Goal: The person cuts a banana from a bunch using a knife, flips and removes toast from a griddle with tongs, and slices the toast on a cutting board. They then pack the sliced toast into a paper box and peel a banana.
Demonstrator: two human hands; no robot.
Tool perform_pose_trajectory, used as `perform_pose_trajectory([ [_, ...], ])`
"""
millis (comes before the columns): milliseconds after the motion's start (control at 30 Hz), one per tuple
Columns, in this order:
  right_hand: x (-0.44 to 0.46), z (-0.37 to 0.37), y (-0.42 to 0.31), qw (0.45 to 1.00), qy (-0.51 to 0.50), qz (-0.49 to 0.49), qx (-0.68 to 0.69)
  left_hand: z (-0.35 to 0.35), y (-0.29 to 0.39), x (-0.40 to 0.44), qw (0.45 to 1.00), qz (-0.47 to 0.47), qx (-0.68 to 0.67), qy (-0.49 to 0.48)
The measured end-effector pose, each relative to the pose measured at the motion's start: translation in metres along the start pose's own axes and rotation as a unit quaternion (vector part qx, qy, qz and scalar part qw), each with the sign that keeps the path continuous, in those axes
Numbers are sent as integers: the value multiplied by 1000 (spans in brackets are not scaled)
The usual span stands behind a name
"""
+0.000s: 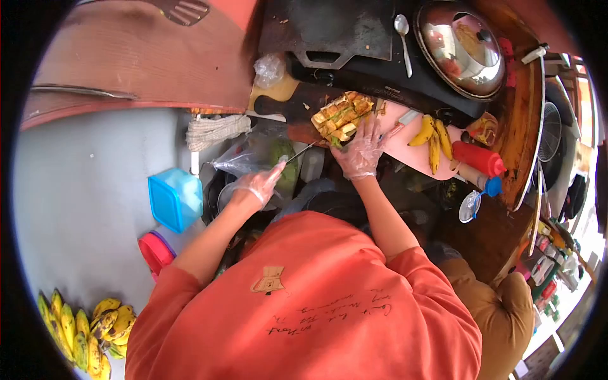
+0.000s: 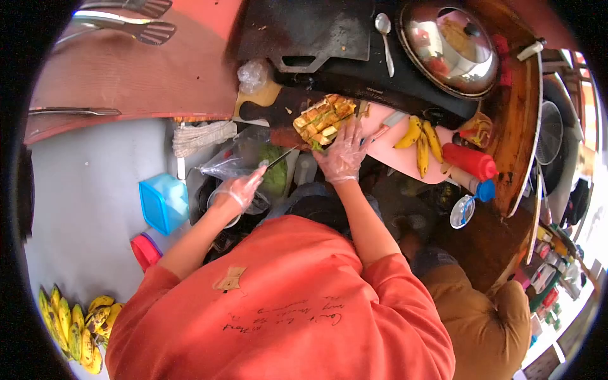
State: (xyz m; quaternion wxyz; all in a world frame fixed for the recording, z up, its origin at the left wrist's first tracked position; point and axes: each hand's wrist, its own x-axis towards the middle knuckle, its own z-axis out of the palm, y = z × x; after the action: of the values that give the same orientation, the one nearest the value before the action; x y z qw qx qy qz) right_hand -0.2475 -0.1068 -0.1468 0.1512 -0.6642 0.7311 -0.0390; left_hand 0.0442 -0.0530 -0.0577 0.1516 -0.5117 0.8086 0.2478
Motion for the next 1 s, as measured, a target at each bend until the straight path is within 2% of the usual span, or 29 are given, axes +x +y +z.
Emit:
perform_pose_trajectory([
  [33, 0, -1, 0, 1000, -8, -6, -4, -4, -1, -10, 1000, 7, 6, 3],
  [67, -1, -3, 0, 1000, -16, -10, -8, -8, -3, -21, 999, 6, -7, 46],
  [133, -6, -12, 2, 1000, -3, -20, -2, -17, 6, -22, 992, -83, -40, 82],
  [167, -10, -19, 6, 999, 4, -40, 3, -22, 12, -19, 980, -17, -60, 190],
  [267, -38, -43, 30, 994, 20, -50, 97, -40, 48, 13, 980, 22, 61, 190],
  [400, -91, -65, 77, 993, 37, -11, 112, -24, 110, 99, 983, 73, 25, 166],
  [433, -105, -70, 89, 991, 48, 8, 124, -7, 117, 122, 980, 96, 24, 172],
  [533, -146, -68, 127, 992, 23, 60, 106, -14, 168, 161, 996, 16, 51, 78],
  [600, -177, -68, 145, 984, 0, 143, 111, -10, 182, 173, 995, 10, 45, 85],
  [633, -191, -66, 152, 982, 4, 154, 110, -4, 187, 180, 995, -7, 38, 95],
  [700, -221, -63, 162, 963, -15, 245, 111, 33, 173, 201, 995, 10, -46, 92],
  [767, -250, -59, 173, 955, -17, 276, 105, 33, 195, 203, 993, -42, -92, 62],
  [833, -274, -64, 177, 938, -32, 326, 111, 58, 198, 215, 995, 22, 19, 100],
  [900, -293, -74, 179, 914, -37, 377, 144, 51, 210, 222, 985, 95, 134, 59],
  [967, -312, -79, 186, 894, -9, 410, 182, 48, 226, 226, 987, 76, 98, 105],
  [1000, -318, -88, 191, 887, 8, 425, 181, 40, 238, 226, 990, 50, 83, 98],
])
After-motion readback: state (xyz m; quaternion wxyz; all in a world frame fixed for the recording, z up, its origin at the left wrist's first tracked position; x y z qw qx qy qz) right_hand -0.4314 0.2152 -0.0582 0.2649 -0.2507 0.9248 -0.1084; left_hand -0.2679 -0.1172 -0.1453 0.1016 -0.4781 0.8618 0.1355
